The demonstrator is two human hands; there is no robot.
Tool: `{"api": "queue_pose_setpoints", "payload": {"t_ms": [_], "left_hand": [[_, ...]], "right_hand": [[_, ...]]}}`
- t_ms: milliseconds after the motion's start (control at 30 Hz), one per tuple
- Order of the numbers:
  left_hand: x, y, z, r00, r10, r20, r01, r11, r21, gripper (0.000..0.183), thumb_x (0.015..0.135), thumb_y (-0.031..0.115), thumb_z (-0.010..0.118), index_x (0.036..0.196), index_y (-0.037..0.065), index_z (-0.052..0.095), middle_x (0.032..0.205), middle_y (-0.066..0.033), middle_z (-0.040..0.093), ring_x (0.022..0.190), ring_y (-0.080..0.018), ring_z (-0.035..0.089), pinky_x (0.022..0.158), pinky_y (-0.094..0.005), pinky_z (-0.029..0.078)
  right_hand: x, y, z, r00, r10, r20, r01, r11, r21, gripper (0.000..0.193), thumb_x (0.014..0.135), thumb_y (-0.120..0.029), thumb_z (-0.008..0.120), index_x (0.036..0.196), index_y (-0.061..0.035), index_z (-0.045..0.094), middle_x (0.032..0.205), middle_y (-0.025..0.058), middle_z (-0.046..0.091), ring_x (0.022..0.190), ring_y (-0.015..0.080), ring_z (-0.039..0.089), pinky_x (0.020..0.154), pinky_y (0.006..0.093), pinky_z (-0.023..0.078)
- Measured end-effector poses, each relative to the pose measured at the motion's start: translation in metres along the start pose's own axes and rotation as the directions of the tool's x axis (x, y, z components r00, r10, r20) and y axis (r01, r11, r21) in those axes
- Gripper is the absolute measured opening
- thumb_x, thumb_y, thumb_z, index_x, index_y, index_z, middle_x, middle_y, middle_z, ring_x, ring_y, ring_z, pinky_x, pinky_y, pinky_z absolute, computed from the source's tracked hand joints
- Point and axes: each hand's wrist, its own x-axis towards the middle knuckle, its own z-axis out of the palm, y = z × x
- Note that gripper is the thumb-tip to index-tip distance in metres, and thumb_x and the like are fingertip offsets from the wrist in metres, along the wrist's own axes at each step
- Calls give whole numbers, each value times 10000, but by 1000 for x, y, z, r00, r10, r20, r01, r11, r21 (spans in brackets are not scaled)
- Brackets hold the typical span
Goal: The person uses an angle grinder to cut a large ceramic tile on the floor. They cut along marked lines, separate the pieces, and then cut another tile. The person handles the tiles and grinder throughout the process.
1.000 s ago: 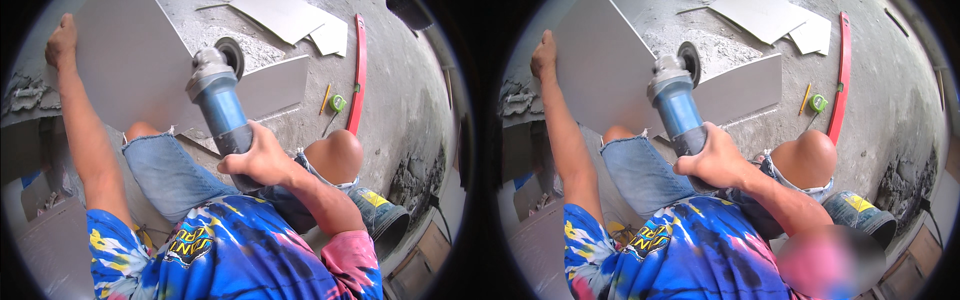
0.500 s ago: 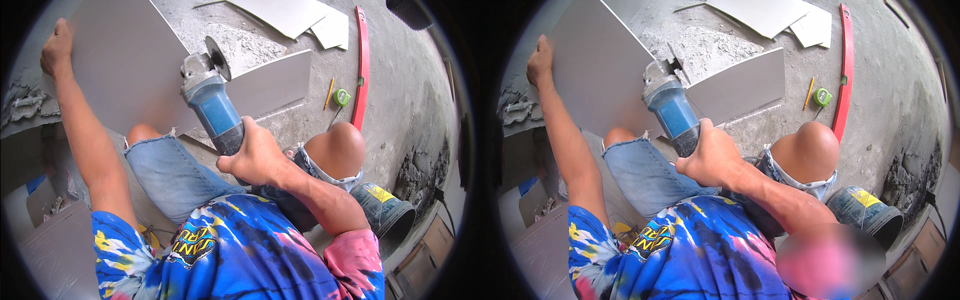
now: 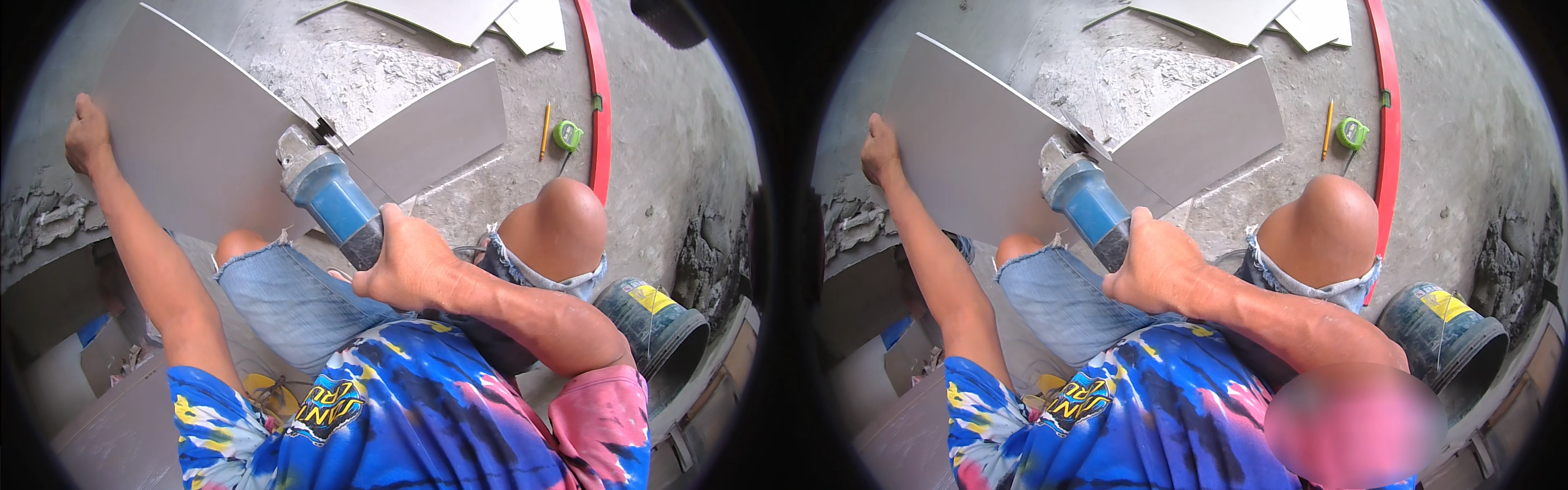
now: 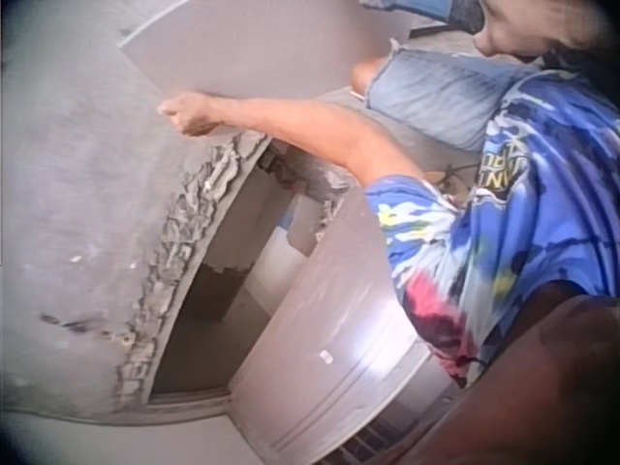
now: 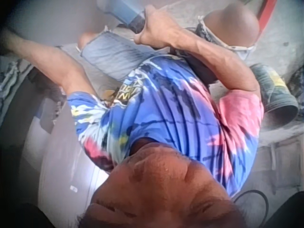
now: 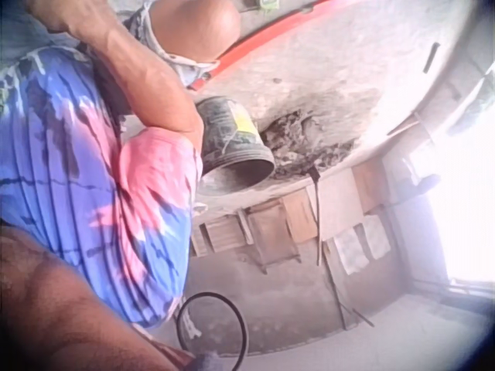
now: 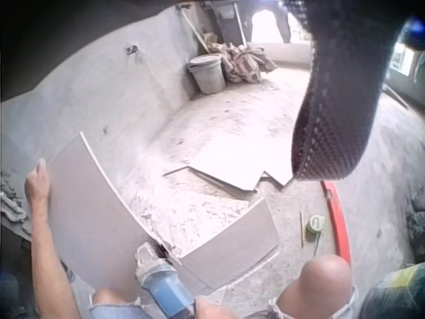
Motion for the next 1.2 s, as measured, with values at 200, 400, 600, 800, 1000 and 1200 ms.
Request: {"api": "queue_pose_setpoints", "payload": {"t_ms": [200,400,600,800,1000,1200], "left_hand": [[-3,2,-2,1000,-6,-17,6,1000,-9,765,899,661,305,1143,97,760,1204,-214,706,1195,-415,622,1011,-441,464],[2,-7,-1,999,-9,-41,9,1000,10,748,900,664,330,1130,101,766,1179,-206,717,1180,-417,629,1012,-441,465],[-8,-2,-9,998,-23,-52,21,999,-35,742,898,669,339,1125,110,770,1166,-197,725,1166,-413,637,999,-442,473],[-4,-6,-9,998,-33,-56,32,999,-14,736,896,669,345,1134,117,769,1174,-197,723,1164,-412,638,997,-449,472],[-8,-5,-10,998,-36,-61,33,999,-36,732,896,667,350,1136,116,768,1179,-204,719,1166,-417,636,1000,-455,470],[-3,-22,-4,996,-43,-75,41,999,-21,734,892,674,354,1131,117,769,1187,-206,715,1172,-414,634,1010,-446,469]], "right_hand": [[5,6,1,999,22,28,-22,1000,3,778,732,-485,846,1087,135,538,960,334,671,957,452,692,865,458,548],[5,3,-3,998,28,54,-27,1000,-15,643,728,-309,787,1130,122,530,1000,325,686,988,449,694,893,469,558],[5,4,-3,997,33,73,-33,999,-13,652,726,-310,788,1135,128,530,1006,326,684,989,449,693,891,466,557],[6,6,0,998,17,63,-17,1000,-9,653,726,-310,787,1139,126,532,1017,322,684,1007,444,690,903,461,552],[5,4,-2,996,41,77,-38,998,-40,649,730,-315,788,1147,115,537,1023,317,686,1011,440,690,909,459,550],[4,1,-4,994,60,89,-56,997,-52,650,730,-324,795,1143,108,540,1028,311,689,1012,436,691,908,459,550]]}}
